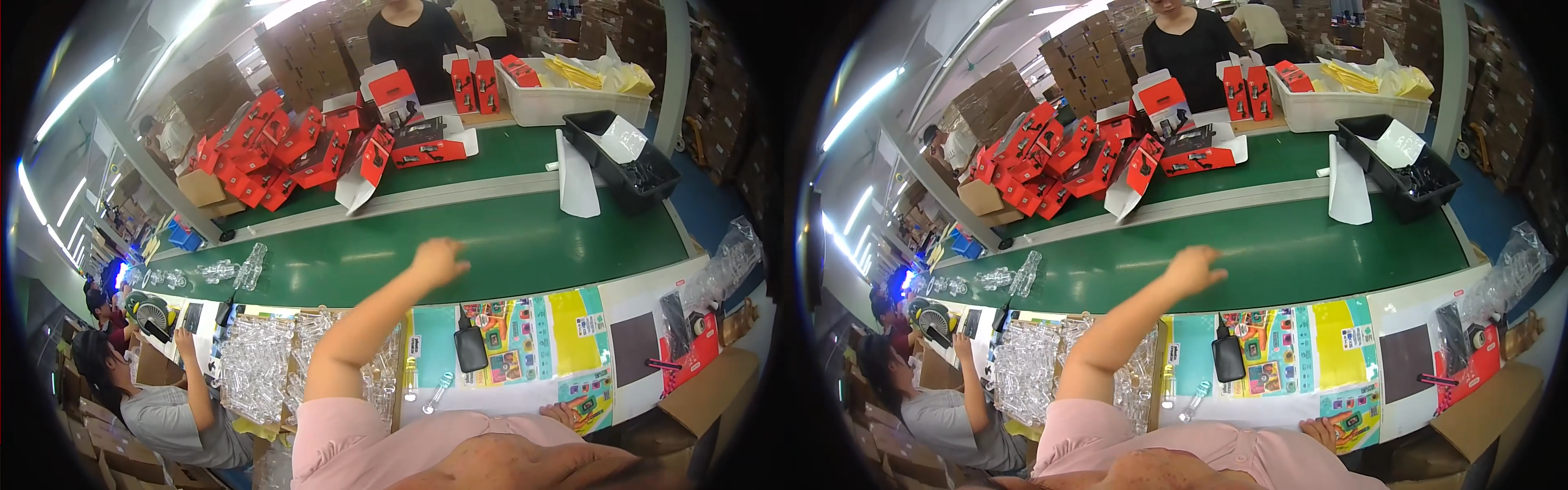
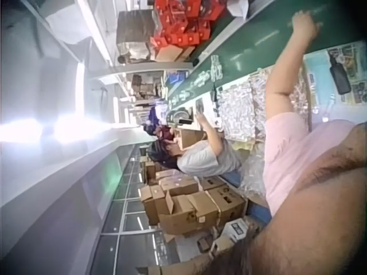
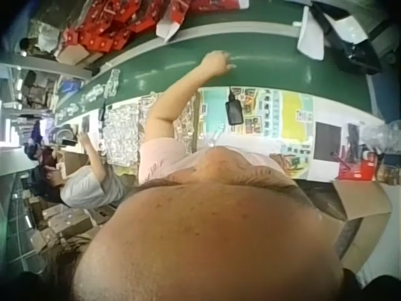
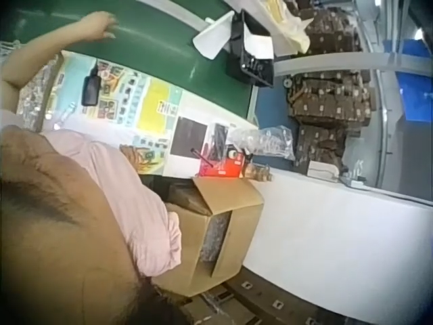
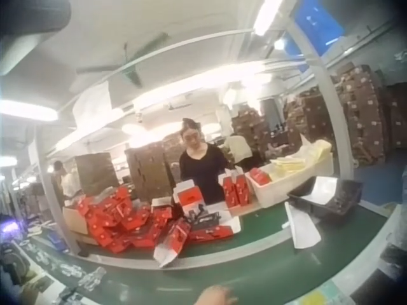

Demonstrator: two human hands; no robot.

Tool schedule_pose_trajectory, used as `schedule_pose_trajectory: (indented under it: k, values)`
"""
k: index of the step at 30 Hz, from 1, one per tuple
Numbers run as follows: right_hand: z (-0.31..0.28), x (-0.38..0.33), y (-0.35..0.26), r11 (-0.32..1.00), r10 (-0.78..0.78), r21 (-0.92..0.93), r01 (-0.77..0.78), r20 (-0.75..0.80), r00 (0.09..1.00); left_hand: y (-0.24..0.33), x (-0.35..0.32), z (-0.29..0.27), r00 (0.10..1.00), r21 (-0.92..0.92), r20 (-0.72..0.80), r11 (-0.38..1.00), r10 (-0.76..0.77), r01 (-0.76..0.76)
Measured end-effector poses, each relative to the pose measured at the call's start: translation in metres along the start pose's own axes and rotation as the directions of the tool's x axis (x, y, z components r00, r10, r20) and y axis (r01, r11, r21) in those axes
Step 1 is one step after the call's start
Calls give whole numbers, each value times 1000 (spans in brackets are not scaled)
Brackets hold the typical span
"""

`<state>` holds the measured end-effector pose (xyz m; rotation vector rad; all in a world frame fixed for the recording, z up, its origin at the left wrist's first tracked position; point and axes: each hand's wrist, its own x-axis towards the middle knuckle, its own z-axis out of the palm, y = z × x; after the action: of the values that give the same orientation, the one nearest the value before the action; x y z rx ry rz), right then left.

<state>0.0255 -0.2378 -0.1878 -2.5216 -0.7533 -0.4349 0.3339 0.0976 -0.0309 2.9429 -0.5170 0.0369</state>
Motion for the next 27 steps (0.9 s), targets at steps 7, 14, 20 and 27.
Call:
schedule_pose_trajectory:
  k: [7,14,20,27]
  values:
    - [-2,-1,6,988,-110,-114,107,-24,994,125,-119,-51,724,-857,28,390,689,-338]
    - [-44,18,-45,994,96,62,-93,-46,994,235,-237,-156,351,-735,-394,-521,849,434]
    - [-125,9,-92,993,114,-4,-116,-163,980,284,-254,-134,-120,-532,-401,-124,908,838]
    - [-267,-58,-112,806,14,-575,-140,-218,976,329,-268,-93,-409,-543,-392,152,824,826]
